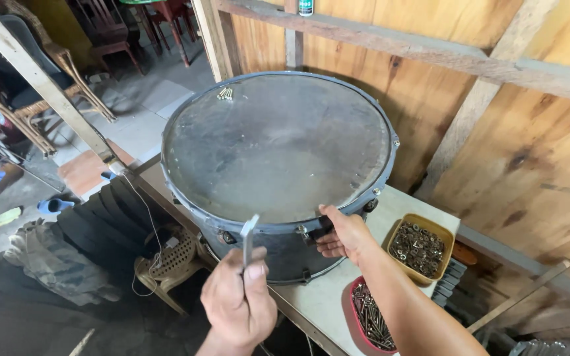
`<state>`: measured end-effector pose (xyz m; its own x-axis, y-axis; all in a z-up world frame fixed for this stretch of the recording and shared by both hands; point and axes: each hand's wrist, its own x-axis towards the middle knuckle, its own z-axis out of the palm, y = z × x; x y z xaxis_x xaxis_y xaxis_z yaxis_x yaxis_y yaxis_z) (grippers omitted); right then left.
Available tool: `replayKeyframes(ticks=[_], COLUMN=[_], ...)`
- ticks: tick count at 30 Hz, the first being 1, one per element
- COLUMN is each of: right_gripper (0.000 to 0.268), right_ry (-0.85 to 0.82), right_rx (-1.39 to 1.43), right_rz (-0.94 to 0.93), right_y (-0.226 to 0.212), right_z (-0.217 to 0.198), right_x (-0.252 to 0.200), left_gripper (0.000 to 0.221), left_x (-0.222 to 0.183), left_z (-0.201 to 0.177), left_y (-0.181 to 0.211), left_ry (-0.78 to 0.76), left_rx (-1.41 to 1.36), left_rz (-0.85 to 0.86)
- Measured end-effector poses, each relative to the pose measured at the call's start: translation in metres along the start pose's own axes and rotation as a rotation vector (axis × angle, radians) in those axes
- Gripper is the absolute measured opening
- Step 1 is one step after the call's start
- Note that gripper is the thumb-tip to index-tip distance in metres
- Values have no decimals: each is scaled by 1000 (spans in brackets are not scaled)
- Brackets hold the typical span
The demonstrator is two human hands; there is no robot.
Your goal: Aligning a drum rim and inserting tension screws into the lugs of a drum shell
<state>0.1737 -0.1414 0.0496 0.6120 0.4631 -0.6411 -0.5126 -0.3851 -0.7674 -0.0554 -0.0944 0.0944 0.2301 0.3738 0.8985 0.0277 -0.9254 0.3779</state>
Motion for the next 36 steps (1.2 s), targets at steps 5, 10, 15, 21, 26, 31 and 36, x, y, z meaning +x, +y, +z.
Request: replayKeyframes(ticks=[5, 10, 15, 21, 26, 31, 36], right_gripper=[62, 64, 71, 71, 70, 73, 68], right_ry=[5, 3, 6, 30, 38, 43, 48], right_rx=[4, -20, -35, -61, -90, -41, 11], right_rz=[-15, -1, -3, 9, 10, 16, -13], right_y=[-2, -1, -6, -2, -8, 1, -2], right_z=[1, 1, 1, 3, 4, 3, 7], right_x=[-6, -9, -17, -9, -16, -1, -12], left_gripper=[19, 34, 42, 23, 35, 25, 28], left_x=[-81, -19, -32, -57, -18, -63, -16], left_z=[42, 7, 21, 21, -3, 26, -2], left_y=[-55, -24, -42, -63, -44, -73, -56], left_ry=[-560, -412, -101, -554, -214, -634, -316], left_rx=[198, 65, 1, 69, 1, 191, -67], left_rz=[-124, -113, 6, -156, -113, -73, 12])
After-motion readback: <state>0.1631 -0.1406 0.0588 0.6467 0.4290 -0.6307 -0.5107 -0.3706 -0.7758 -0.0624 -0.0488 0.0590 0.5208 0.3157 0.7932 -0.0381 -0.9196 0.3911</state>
